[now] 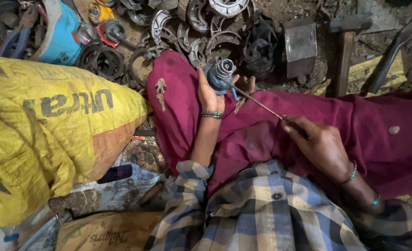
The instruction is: The person sits on the ground holding a small metal automotive part, working its inner surface with a long metal rod, then sets the part down and strikes it with a hammer. The part is handled and repositioned on the lap and on the ground throughout.
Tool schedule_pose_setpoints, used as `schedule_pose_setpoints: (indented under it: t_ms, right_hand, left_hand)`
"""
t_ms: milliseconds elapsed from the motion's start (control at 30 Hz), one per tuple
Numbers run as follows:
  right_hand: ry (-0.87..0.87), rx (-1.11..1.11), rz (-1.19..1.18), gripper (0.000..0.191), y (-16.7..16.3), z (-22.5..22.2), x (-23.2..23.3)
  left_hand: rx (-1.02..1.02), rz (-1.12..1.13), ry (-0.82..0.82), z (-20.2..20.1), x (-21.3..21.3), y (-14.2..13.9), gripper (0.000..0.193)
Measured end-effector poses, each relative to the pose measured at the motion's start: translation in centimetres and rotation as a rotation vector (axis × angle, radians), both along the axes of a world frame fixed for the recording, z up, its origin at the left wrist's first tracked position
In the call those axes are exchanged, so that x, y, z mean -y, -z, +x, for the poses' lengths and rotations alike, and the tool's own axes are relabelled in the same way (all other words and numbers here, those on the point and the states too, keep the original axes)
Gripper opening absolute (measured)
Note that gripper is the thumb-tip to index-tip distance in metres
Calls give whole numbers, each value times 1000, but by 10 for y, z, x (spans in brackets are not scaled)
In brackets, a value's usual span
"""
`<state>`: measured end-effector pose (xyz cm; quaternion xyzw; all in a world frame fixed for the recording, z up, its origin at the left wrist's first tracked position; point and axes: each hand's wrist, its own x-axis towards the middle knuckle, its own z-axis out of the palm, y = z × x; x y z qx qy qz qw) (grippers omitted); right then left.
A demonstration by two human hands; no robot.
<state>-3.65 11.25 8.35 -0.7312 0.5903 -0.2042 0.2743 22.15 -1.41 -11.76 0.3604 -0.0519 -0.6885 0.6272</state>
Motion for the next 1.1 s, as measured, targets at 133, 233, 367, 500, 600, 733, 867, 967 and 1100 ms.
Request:
schedule_pose_setpoints:
  t_ms: [133, 233, 367, 500, 600, 733, 867, 967, 1100]
  right_hand:
    - [-23, -20, -9, 24, -1, 2, -2]
    - [-6, 9, -17, 24, -2, 3, -3]
    - [0, -45, 5, 25, -3, 2, -1]
    - [-3, -93, 49, 24, -3, -1, 2]
    - [17, -92, 53, 24, -4, -2, 2]
    - [27, -68, 22, 25, -7, -3, 2]
    - [13, -18, 1, 27, -11, -2, 2]
    - [29, -66, 53, 26, -13, -5, 4]
    - [33, -40, 60, 25, -15, -10, 5]
  left_hand:
    - [-37, -3, -10, 0, -2, -3, 60]
    - [-21, 47, -40, -1, -2, -2, 56]
    - [35, 103, -23, -3, 2, 2, 61]
    - [139, 64, 46, -7, 3, 4, 60]
    - [176, 54, 63, -8, 2, 2, 52]
    - [155, 31, 58, -8, 1, 0, 49]
    - [126, 46, 63, -8, 3, 5, 48]
    - [137, 7, 57, -10, 4, 11, 49]
    - [349, -17, -2, -16, 2, 16, 53]
